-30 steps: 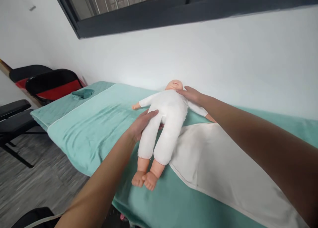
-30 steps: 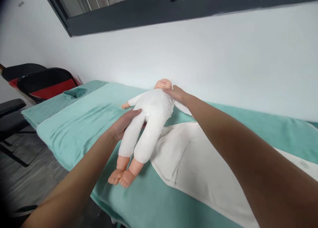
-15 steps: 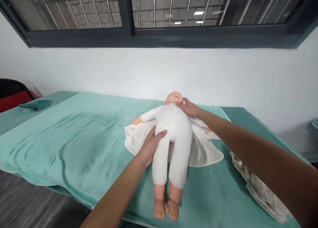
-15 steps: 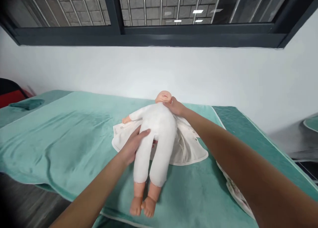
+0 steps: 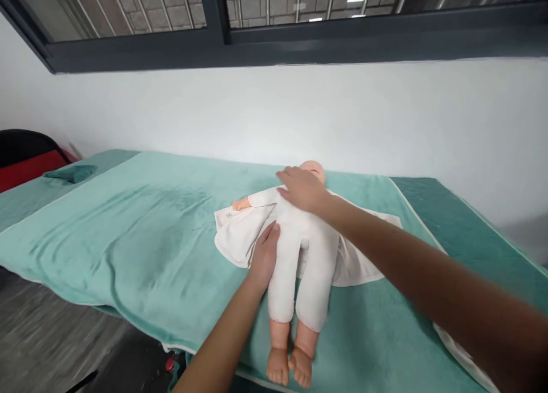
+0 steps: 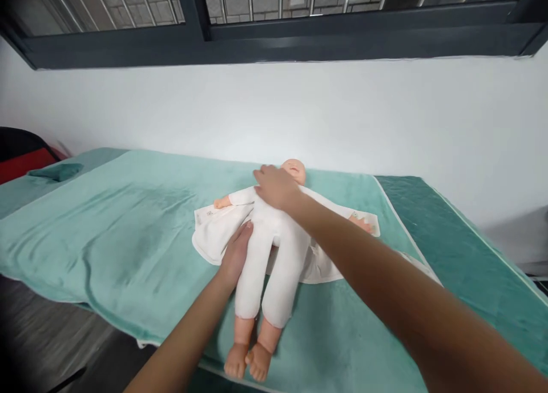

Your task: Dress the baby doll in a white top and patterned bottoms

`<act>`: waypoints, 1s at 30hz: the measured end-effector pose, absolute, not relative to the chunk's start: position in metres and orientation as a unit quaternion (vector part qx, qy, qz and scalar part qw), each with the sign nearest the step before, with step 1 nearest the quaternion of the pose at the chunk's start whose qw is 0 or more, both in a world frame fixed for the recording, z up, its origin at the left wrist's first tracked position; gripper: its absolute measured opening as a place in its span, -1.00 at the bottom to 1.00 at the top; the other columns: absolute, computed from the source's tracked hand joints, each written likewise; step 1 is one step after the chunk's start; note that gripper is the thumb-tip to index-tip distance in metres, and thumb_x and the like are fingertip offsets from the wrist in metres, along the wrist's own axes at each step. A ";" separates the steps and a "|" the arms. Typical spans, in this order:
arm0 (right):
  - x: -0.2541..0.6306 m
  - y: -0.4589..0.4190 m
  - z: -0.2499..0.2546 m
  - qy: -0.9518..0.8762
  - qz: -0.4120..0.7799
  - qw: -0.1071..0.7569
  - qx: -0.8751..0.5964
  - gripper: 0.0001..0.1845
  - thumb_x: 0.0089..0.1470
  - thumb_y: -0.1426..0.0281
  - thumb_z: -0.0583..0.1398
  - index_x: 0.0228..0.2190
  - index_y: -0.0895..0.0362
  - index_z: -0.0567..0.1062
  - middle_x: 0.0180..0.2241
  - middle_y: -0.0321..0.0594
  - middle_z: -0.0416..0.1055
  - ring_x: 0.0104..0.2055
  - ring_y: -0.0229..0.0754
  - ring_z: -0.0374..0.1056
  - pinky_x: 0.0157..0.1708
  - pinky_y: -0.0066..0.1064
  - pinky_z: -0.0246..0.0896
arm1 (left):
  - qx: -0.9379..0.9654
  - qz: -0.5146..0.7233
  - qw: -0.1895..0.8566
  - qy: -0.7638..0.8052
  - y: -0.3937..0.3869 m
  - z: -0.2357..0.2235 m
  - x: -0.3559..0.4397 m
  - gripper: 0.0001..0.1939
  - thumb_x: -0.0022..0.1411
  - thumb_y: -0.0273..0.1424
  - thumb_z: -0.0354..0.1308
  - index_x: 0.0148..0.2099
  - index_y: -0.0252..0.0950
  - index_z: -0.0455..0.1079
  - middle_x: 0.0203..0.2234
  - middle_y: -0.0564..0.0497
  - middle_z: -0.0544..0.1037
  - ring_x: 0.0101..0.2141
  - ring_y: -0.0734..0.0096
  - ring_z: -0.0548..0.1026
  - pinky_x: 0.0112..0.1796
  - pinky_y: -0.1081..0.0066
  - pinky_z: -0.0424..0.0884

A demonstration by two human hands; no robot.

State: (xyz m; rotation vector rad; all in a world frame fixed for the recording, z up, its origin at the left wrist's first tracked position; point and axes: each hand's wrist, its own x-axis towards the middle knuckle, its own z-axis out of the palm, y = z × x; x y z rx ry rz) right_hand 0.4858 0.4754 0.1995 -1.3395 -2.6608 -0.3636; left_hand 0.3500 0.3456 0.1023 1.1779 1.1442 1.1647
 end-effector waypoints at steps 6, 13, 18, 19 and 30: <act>0.398 0.486 0.159 -0.903 -0.054 -0.051 -0.422 -0.66 0.26 0.25 0.13 -0.01 0.16 0.43 0.04 0.04 0.44 0.07 0.10 0.33 0.00 -0.12 0.18 | 0.474 0.546 0.451 0.523 0.344 0.096 0.352 -0.59 0.37 -0.05 -0.04 0.02 -0.15 0.48 0.09 -0.10 0.54 0.13 0.14 0.45 0.22 0.15 0.31; 0.431 0.487 0.170 -0.899 -0.070 0.014 -0.433 -0.69 0.33 0.24 0.06 -0.02 0.15 0.42 -0.01 0.03 0.44 0.01 0.09 0.35 -0.08 -0.17 0.17 | 0.565 0.476 0.389 0.550 0.360 0.093 0.353 -0.65 0.43 -0.24 -0.10 0.12 -0.17 0.39 -0.05 -0.07 0.58 -0.06 0.23 0.52 0.03 0.22 0.41; 0.467 0.479 0.181 -0.888 -0.061 0.062 -0.451 -0.65 0.35 0.16 0.04 -0.03 0.12 0.43 -0.05 -0.03 0.46 -0.04 0.06 0.35 -0.13 -0.22 0.12 | 0.693 0.328 0.100 0.634 0.409 0.090 0.334 -0.71 0.33 -0.32 0.07 0.05 -0.26 0.41 -0.02 -0.24 0.50 0.06 -0.05 0.41 0.02 0.06 0.35; 0.470 0.478 0.180 -0.889 -0.059 0.067 -0.449 -0.62 0.35 0.13 0.04 -0.02 0.12 0.43 -0.05 -0.03 0.46 -0.04 0.06 0.35 -0.13 -0.22 0.11 | 0.688 0.303 0.066 0.656 0.419 0.088 0.328 -0.73 0.30 -0.29 0.13 0.00 -0.27 0.43 -0.02 -0.26 0.49 0.07 -0.10 0.40 -0.01 0.05 0.35; 0.462 0.476 0.169 -0.899 -0.066 0.006 -0.433 -0.46 0.32 -0.05 0.01 -0.21 0.12 0.52 -0.15 -0.01 0.49 -0.08 0.07 0.36 -0.14 -0.19 0.09 | 0.555 0.461 0.234 0.652 0.451 0.077 0.274 -0.83 0.32 -0.29 0.04 -0.32 -0.23 0.31 -0.41 0.04 0.51 -0.34 0.35 0.43 -0.28 0.38 0.26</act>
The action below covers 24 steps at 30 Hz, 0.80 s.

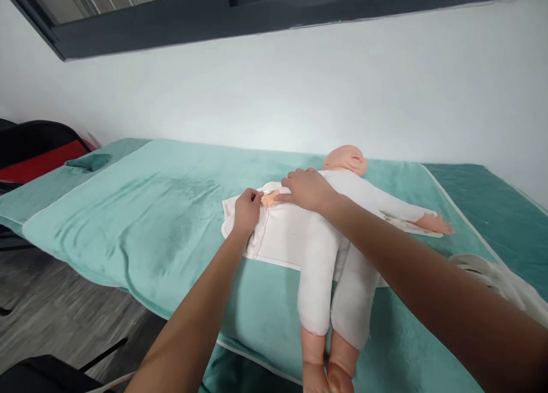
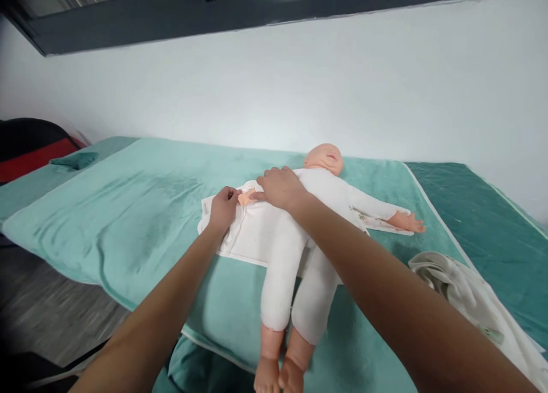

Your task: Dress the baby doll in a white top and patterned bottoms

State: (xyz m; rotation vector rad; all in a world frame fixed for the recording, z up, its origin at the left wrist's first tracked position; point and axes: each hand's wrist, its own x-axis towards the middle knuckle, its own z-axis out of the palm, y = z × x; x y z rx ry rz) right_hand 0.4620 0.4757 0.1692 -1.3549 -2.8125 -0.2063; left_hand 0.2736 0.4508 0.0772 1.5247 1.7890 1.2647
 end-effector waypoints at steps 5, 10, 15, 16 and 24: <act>0.458 0.476 0.164 -0.901 -0.099 -0.008 -0.423 -0.54 0.30 0.02 0.09 -0.16 0.16 0.51 -0.10 0.05 0.48 -0.04 0.11 0.34 -0.13 -0.17 0.11 | 0.542 0.475 0.224 0.656 0.446 0.079 0.276 -0.79 0.37 -0.23 0.00 -0.30 -0.21 0.22 -0.45 0.08 0.44 -0.38 0.39 0.38 -0.30 0.40 0.25; 0.450 0.479 0.158 -0.891 -0.117 -0.006 -0.439 -0.59 0.29 0.11 0.11 -0.13 0.19 0.51 -0.07 0.10 0.47 0.00 0.13 0.33 -0.08 -0.14 0.14 | 0.586 0.457 0.161 0.649 0.436 0.081 0.289 -0.79 0.44 -0.20 -0.10 -0.23 -0.17 0.20 -0.45 0.05 0.46 -0.41 0.31 0.39 -0.33 0.35 0.21; 0.426 0.483 0.150 -0.862 -0.073 0.017 -0.502 -0.73 0.27 0.34 0.10 -0.10 0.22 0.48 -0.08 0.14 0.49 0.00 0.14 0.36 -0.04 -0.11 0.15 | 0.663 0.382 0.138 0.629 0.434 0.080 0.299 -0.80 0.45 -0.21 -0.09 -0.19 -0.17 0.25 -0.38 -0.02 0.52 -0.36 0.23 0.46 -0.33 0.32 0.21; 0.423 0.483 0.151 -0.857 -0.067 0.021 -0.510 -0.74 0.26 0.38 0.10 -0.08 0.22 0.47 -0.07 0.14 0.49 0.00 0.14 0.37 -0.04 -0.11 0.16 | 0.664 0.377 0.136 0.632 0.435 0.079 0.299 -0.79 0.45 -0.21 -0.10 -0.19 -0.17 0.27 -0.37 -0.02 0.53 -0.36 0.22 0.47 -0.33 0.32 0.22; 0.499 0.447 0.178 -0.723 0.009 0.304 -0.620 -0.67 0.31 0.26 -0.02 -0.04 0.09 0.42 0.01 0.02 0.47 0.03 0.08 0.39 -0.10 -0.18 0.30 | 0.576 0.395 0.024 0.715 0.446 0.076 0.290 -0.74 0.39 -0.24 0.01 -0.04 -0.28 0.40 -0.02 -0.25 0.48 0.06 -0.04 0.38 0.05 0.07 0.28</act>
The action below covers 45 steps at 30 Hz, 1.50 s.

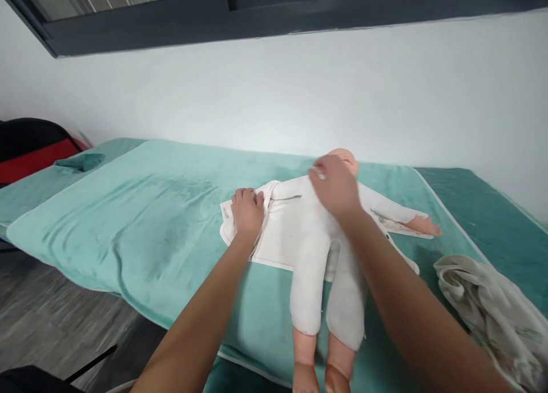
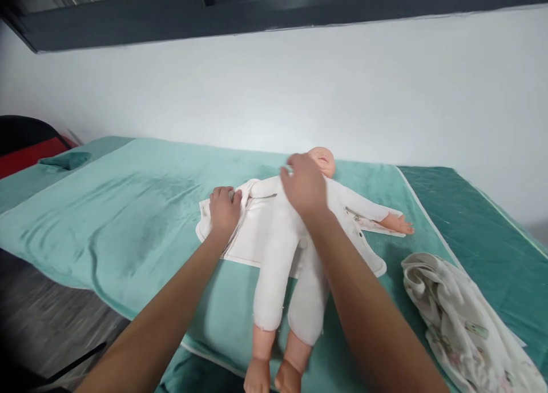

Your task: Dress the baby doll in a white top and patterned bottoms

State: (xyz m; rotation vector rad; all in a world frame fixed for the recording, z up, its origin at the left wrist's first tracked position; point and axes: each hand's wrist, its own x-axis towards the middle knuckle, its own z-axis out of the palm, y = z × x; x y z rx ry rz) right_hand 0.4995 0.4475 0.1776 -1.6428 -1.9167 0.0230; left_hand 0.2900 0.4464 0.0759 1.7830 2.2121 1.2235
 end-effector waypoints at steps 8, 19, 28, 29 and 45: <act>0.588 0.412 0.152 -0.497 0.045 0.247 -0.831 -0.49 0.28 0.10 -0.04 -0.07 0.16 0.50 -0.16 0.26 0.52 -0.01 0.38 0.44 -0.11 0.11 0.28 | 0.590 0.360 0.020 0.722 0.444 0.078 0.290 -0.86 0.39 -0.36 0.02 -0.10 -0.26 0.38 -0.07 -0.16 0.52 0.02 0.03 0.40 0.00 0.11 0.31; 0.587 0.418 0.130 -0.465 0.233 0.457 -0.721 -0.56 0.08 -0.02 0.18 -0.17 0.04 0.38 -0.27 -0.13 0.54 -0.20 0.05 0.46 -0.15 -0.11 0.35 | 0.607 0.365 -0.032 0.705 0.443 0.076 0.294 -0.72 0.40 -0.26 0.05 0.04 -0.27 0.42 -0.04 -0.16 0.53 0.03 0.02 0.41 0.01 0.10 0.31; 0.566 0.416 0.121 -0.388 0.435 0.573 -0.577 -0.23 -0.16 0.04 0.43 0.02 -0.10 0.24 0.16 -0.14 0.30 0.08 -0.06 0.40 0.04 -0.24 0.43 | 0.600 0.357 -0.019 0.716 0.445 0.073 0.290 -0.66 0.41 -0.24 -0.02 0.00 -0.31 0.48 -0.12 -0.21 0.55 -0.04 -0.02 0.45 -0.02 0.09 0.34; 0.563 0.416 0.121 -0.379 0.453 0.579 -0.562 -0.22 -0.18 0.07 0.45 0.02 -0.10 0.24 0.17 -0.15 0.28 0.11 -0.06 0.38 0.08 -0.24 0.41 | 0.605 0.369 -0.019 0.705 0.445 0.073 0.289 -0.67 0.41 -0.27 -0.03 0.00 -0.32 0.47 -0.13 -0.21 0.55 -0.05 -0.01 0.45 -0.01 0.09 0.34; 0.550 0.418 0.108 -0.385 0.585 0.583 -0.412 -0.18 -0.24 0.23 0.50 0.02 -0.13 0.26 0.03 -0.28 0.32 0.12 -0.16 0.35 0.06 -0.33 0.41 | 0.530 0.566 0.352 0.524 0.473 0.148 0.333 -0.90 0.16 -0.44 0.17 -0.24 -0.26 0.47 -0.33 0.05 0.62 -0.32 0.41 0.51 -0.23 0.42 0.36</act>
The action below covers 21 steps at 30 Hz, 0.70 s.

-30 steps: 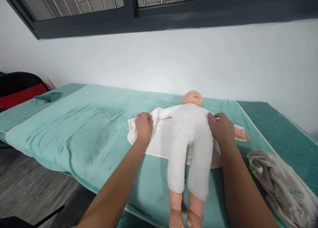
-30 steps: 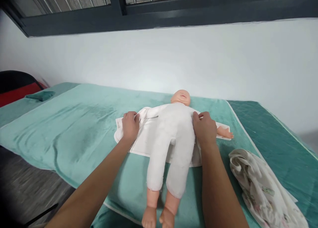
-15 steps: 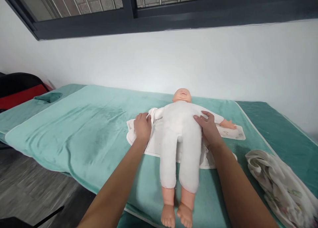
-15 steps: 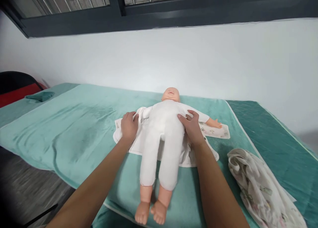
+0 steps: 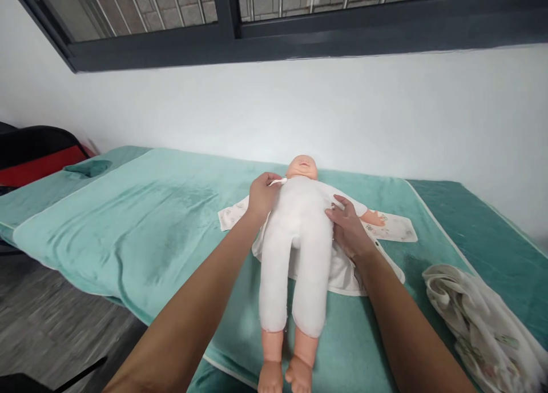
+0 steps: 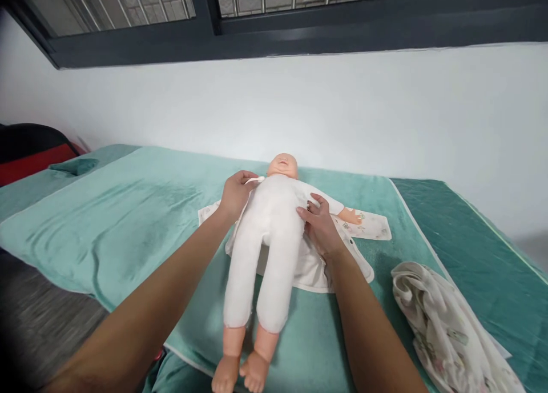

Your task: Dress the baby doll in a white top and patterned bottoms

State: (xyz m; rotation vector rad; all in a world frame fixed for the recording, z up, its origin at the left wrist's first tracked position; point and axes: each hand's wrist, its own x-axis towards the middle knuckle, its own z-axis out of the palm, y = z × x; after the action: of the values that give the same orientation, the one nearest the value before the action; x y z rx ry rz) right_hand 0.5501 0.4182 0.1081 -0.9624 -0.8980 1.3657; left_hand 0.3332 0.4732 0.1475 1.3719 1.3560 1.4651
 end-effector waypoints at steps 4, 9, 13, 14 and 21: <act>0.548 0.417 0.106 -0.424 0.618 0.532 -0.394 -0.16 -0.18 0.24 0.49 0.06 -0.18 0.21 0.17 -0.28 0.25 0.19 -0.16 0.31 0.09 -0.30 0.40 | 0.547 0.557 0.371 0.503 0.467 0.172 0.345 -0.87 0.16 -0.45 0.17 -0.20 -0.25 0.46 -0.32 0.06 0.63 -0.34 0.43 0.51 -0.27 0.44 0.35; 0.546 0.413 0.109 -0.439 0.628 0.504 -0.399 -0.11 -0.12 0.22 0.47 0.13 -0.19 0.12 0.14 -0.25 0.29 0.18 -0.11 0.34 0.14 -0.20 0.37 | 0.660 0.474 0.299 0.500 0.431 0.183 0.354 -0.73 0.11 -0.65 0.04 -0.27 -0.23 0.48 -0.19 0.05 0.65 -0.08 0.32 0.56 0.01 0.33 0.40; 0.549 0.411 0.111 -0.453 0.610 0.488 -0.429 -0.06 -0.10 0.17 0.46 0.19 -0.19 0.11 0.17 -0.21 0.28 0.23 -0.07 0.30 0.21 -0.14 0.31 | 0.727 0.372 0.285 0.501 0.383 0.185 0.363 -0.72 0.16 -0.60 0.08 -0.20 -0.18 0.52 -0.21 0.06 0.66 -0.20 0.27 0.60 -0.10 0.29 0.47; 0.550 0.411 0.111 -0.458 0.603 0.483 -0.439 -0.06 -0.10 0.15 0.46 0.20 -0.18 0.11 0.18 -0.19 0.27 0.24 -0.05 0.29 0.23 -0.13 0.28 | 0.745 0.345 0.317 0.475 0.371 0.186 0.364 -0.72 0.19 -0.56 0.09 -0.14 -0.16 0.52 -0.20 0.07 0.66 -0.29 0.31 0.60 -0.19 0.31 0.49; 0.551 0.411 0.110 -0.470 0.593 0.478 -0.446 -0.06 -0.03 0.11 0.43 0.24 -0.19 0.09 0.30 -0.13 0.15 0.27 -0.06 0.27 0.22 -0.17 0.30 | 0.755 0.458 0.179 0.434 0.321 0.161 0.338 -0.72 0.37 -0.35 0.07 0.08 -0.11 0.46 0.03 -0.03 0.55 0.08 0.24 0.48 0.15 0.21 0.38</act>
State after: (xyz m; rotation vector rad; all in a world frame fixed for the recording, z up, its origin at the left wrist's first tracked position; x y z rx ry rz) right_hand 0.5513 0.4107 0.1098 -1.0898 -1.1472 1.4478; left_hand 0.3383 0.3209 0.1612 2.1358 1.2262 1.2950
